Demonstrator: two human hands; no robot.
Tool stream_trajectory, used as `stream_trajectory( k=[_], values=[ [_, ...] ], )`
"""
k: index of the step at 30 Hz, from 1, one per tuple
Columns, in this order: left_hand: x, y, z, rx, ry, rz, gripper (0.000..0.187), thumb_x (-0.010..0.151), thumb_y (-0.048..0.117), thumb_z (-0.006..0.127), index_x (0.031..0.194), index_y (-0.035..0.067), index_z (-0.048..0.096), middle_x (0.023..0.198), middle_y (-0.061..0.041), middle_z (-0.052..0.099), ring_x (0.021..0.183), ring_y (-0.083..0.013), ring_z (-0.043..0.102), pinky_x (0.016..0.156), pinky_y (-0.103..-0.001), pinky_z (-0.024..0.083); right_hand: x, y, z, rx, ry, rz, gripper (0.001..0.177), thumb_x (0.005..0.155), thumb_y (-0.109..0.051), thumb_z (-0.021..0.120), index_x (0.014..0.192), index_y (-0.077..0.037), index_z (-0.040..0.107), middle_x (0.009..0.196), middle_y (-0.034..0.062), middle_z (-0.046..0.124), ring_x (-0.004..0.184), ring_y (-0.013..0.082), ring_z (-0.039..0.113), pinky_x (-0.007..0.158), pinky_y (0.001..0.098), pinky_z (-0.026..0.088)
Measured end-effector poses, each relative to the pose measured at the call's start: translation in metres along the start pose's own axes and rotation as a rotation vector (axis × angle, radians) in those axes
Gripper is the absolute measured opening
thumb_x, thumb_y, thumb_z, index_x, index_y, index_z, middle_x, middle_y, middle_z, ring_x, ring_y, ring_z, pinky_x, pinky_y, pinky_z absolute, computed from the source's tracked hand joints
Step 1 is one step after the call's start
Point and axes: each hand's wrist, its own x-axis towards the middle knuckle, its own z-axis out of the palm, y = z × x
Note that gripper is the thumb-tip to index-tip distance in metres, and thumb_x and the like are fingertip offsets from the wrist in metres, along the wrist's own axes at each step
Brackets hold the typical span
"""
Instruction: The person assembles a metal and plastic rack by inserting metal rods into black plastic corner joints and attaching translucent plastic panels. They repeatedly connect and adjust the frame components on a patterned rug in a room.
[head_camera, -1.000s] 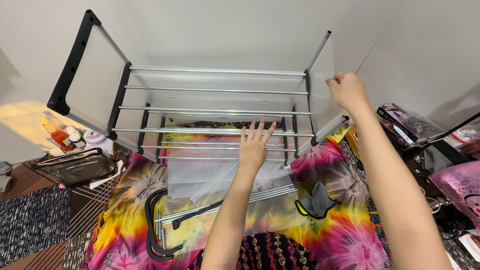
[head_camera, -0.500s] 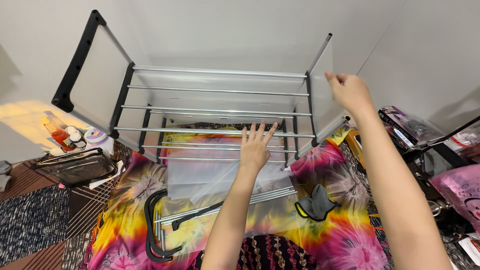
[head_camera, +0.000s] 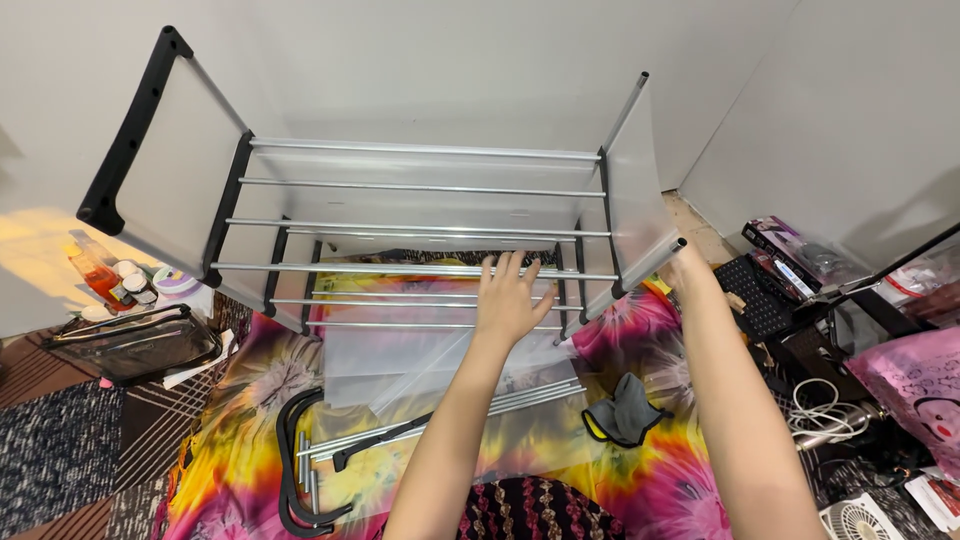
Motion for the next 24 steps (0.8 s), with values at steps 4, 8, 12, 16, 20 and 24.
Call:
stream_trajectory(
  k=[4,8,12,16,20,24],
  values=[
    [0.027,0.017,0.024,-0.124,-0.119,0.066,0.036,0.096,0.043,0.064,0.104,0.01,0.075,0.104,-0.014,0.068,0.099,-0.0315,0.067,0.088,-0.048,0.051,-0.001,-0.01,0.01,-0.088,-0.015,0.025,0.039,0.099,-0.037,0.052,0.118,-0.006,0.069,0.11,0.0077,0.075,0.1,0.0217,0.071,0.085,0.0362,0.058],
    [0.059,0.055,0.051,-0.32,-0.1,0.056,0.024,0.1,0.032,0.058,0.103,0.01,0.067,0.091,-0.012,0.072,0.084,-0.0341,0.071,0.072,-0.048,0.055,-0.003,-0.014,0.01,-0.841,-0.143,-0.311,0.035,0.093,-0.03,0.058,0.106,-0.002,0.074,0.097,0.0121,0.077,0.087,0.0261,0.071,0.078,0.0376,0.057],
    [0.067,0.068,0.047,-0.882,-0.374,-0.313,0.027,0.094,0.02,0.053,0.117,0.006,0.053,0.087,-0.017,0.071,0.073,-0.0414,0.07,0.063,-0.055,0.056,-0.002,-0.012,0.01,-0.764,-0.114,-0.261,0.035,0.094,-0.031,0.057,0.101,-0.001,0.074,0.09,0.0108,0.077,0.083,0.025,0.07,0.075,0.037,0.056],
    [0.056,0.082,0.042,-0.45,-0.307,-0.107,0.036,0.091,0.021,0.062,0.124,0.012,0.051,0.08,-0.016,0.074,0.075,-0.0387,0.07,0.069,-0.053,0.053,0.003,0.0,0.012,-0.437,-0.051,-0.182,0.039,0.097,-0.034,0.055,0.104,0.0,0.073,0.093,0.0106,0.076,0.085,0.0251,0.069,0.076,0.0381,0.054],
    [0.057,0.077,0.041,-0.609,-0.13,-0.185,0.044,0.087,0.018,0.062,0.129,0.012,0.048,0.081,-0.011,0.073,0.075,-0.0362,0.071,0.068,-0.05,0.054,0.011,0.008,0.021,-0.358,-0.004,-0.228,0.043,0.101,-0.036,0.053,0.107,0.001,0.071,0.095,0.0104,0.075,0.088,0.0251,0.067,0.077,0.0392,0.053],
    [0.059,0.068,0.044,-0.702,-0.002,-0.226,0.037,0.088,0.015,0.062,0.124,0.012,0.052,0.08,-0.009,0.071,0.078,-0.0341,0.072,0.068,-0.048,0.054,0.013,0.011,0.023,-0.327,0.024,-0.258,0.046,0.104,-0.039,0.051,0.11,0.003,0.069,0.098,0.0102,0.074,0.091,0.0252,0.066,0.078,0.0403,0.051]
  ],
)
